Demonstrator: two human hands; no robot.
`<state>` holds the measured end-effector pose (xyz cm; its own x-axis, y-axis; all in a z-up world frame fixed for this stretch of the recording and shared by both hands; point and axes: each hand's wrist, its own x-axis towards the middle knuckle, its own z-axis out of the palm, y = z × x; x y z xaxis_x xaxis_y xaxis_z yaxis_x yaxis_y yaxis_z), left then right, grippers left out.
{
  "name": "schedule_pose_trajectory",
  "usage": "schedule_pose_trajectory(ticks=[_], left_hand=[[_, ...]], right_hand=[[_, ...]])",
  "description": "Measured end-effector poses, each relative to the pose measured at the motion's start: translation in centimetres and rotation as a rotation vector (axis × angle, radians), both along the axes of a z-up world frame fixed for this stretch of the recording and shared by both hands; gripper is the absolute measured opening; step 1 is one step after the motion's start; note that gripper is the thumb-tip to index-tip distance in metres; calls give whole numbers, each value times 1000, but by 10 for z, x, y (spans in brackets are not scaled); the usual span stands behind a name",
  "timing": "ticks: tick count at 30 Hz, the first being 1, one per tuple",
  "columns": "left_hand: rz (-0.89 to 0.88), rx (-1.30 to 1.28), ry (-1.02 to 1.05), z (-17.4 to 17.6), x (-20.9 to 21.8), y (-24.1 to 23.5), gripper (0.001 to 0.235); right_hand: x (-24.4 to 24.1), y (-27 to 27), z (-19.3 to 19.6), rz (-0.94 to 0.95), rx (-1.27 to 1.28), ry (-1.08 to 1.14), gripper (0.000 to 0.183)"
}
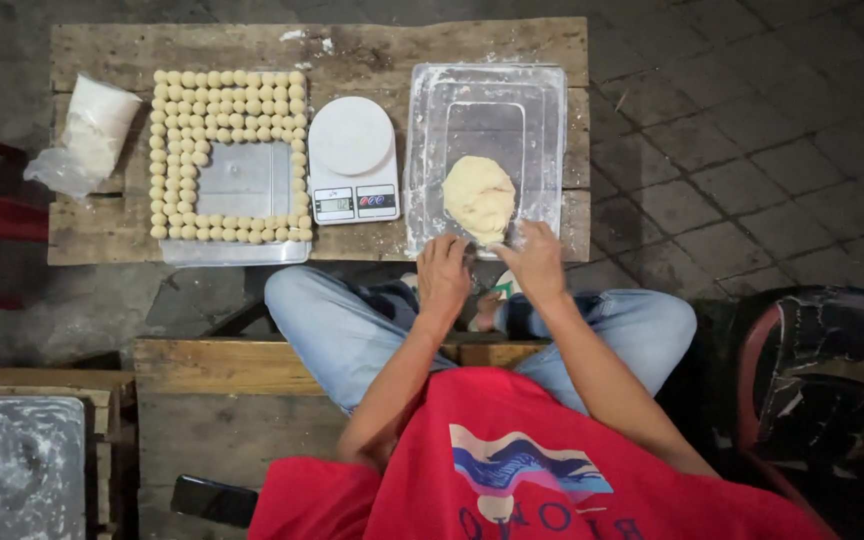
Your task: The person sits cross-legged and repeatedly pinches off small pieces of dough from a larger mass. They roll each piece into a ball between their palms, place it on a digital scale to check the weight, and then arrange the finished balls in a tray. The process is repeated continuously.
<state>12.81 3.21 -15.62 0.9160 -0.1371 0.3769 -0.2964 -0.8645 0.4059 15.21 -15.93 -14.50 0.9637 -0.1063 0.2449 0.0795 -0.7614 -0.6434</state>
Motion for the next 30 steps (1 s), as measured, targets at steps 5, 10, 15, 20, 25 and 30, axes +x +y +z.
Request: schedule_pose_trajectory(ticks=[5, 10, 15, 20, 25, 30], left_hand=[[-24, -6, 45, -2, 0, -5, 50], [-108, -138, -19, 33, 7, -15, 47], [-223, -86, -102, 26, 10, -13, 43], [-212, -54, -178, 10, 21, -7, 37], [-146, 17, -216, 6, 24, -10, 35], [-80, 64, -261, 3, 23, -14, 31]], right_hand=[[0, 18, 3, -87, -44, 117, 59], [5, 32, -16, -130, -22, 58, 39], [1, 41, -11, -144, -53, -108, 22], [3, 27, -28, -216, 136, 33, 25], [7, 14, -45, -330, 362, 296, 33], [6, 13, -36, -368, 731, 388, 28]])
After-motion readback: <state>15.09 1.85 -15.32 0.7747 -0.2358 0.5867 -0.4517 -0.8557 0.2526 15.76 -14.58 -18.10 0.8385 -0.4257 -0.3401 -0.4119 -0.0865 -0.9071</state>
